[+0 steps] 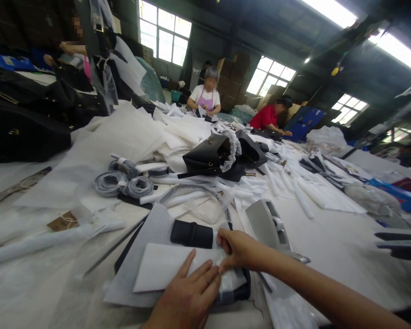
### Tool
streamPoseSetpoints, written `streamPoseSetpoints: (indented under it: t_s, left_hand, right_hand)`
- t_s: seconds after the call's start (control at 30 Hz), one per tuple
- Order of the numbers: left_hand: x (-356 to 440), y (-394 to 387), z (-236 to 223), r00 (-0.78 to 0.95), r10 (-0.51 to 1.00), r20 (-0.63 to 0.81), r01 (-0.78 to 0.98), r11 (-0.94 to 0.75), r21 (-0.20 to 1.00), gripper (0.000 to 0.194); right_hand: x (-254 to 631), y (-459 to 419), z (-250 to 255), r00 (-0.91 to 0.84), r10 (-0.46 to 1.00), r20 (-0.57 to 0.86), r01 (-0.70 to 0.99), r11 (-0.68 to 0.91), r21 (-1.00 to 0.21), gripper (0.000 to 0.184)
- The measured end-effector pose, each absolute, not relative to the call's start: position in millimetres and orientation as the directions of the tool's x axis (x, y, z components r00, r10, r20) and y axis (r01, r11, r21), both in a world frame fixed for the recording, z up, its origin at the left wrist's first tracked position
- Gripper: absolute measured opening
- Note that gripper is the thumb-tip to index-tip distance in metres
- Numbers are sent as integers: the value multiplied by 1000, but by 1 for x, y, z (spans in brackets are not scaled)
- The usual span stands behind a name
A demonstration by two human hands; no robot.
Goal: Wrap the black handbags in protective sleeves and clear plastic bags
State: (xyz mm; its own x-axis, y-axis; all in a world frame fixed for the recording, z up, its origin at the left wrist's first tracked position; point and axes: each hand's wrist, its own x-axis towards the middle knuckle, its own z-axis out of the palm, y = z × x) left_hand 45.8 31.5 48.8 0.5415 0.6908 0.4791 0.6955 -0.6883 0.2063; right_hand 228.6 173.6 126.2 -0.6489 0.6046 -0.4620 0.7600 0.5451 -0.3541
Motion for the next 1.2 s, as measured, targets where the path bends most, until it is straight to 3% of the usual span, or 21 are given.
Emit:
streamPoseSetpoints:
  t_s: [0.17, 0.3, 0.43, 0.53, 0.6, 0.67, 0.77, 0.87, 1.0, 1.2]
  left_hand:
    - [46, 30, 55, 545, 733, 406, 683, -669, 293, 40]
    - [43, 29, 66, 567, 775, 280, 661, -630, 408, 51]
    - [41, 28, 73, 565, 791, 234, 640, -599, 481, 56]
    - [41, 27, 75, 554, 796, 245, 639, -595, 487, 61]
    - [37, 25, 76, 552, 787, 275, 653, -613, 444, 59]
    - [25, 22, 78, 578, 749, 324, 678, -662, 320, 50]
    - [-13, 13, 83, 652, 684, 328, 718, -696, 25, 43]
    - [-57, 4, 90, 683, 694, 226, 729, -663, -169, 56]
    - [-77, 1, 87, 670, 725, 161, 740, -635, -221, 58]
    - [-53, 8, 64, 640, 726, 251, 768, -594, -240, 50]
  right_hand:
    - [230, 184, 113, -641, 616, -458, 766, 469, -440, 38]
    - [235, 164, 128, -627, 729, -276, 759, 492, -425, 7]
    - [253, 104, 114, -610, 792, 26, 723, 570, -390, 31]
    - [267, 61, 80, -733, 607, 308, 604, 788, -118, 51]
    - [270, 47, 58, -762, 519, 387, 582, 811, 60, 64]
    - [269, 45, 45, -766, 485, 421, 586, 797, 149, 62]
    - [267, 52, 42, -774, 461, 433, 577, 796, 184, 58]
    - [266, 58, 47, -785, 419, 455, 546, 816, 191, 57]
    - [269, 75, 52, -813, 326, 483, 472, 854, 218, 52]
    - [278, 110, 65, -853, 285, 437, 395, 900, 184, 49]
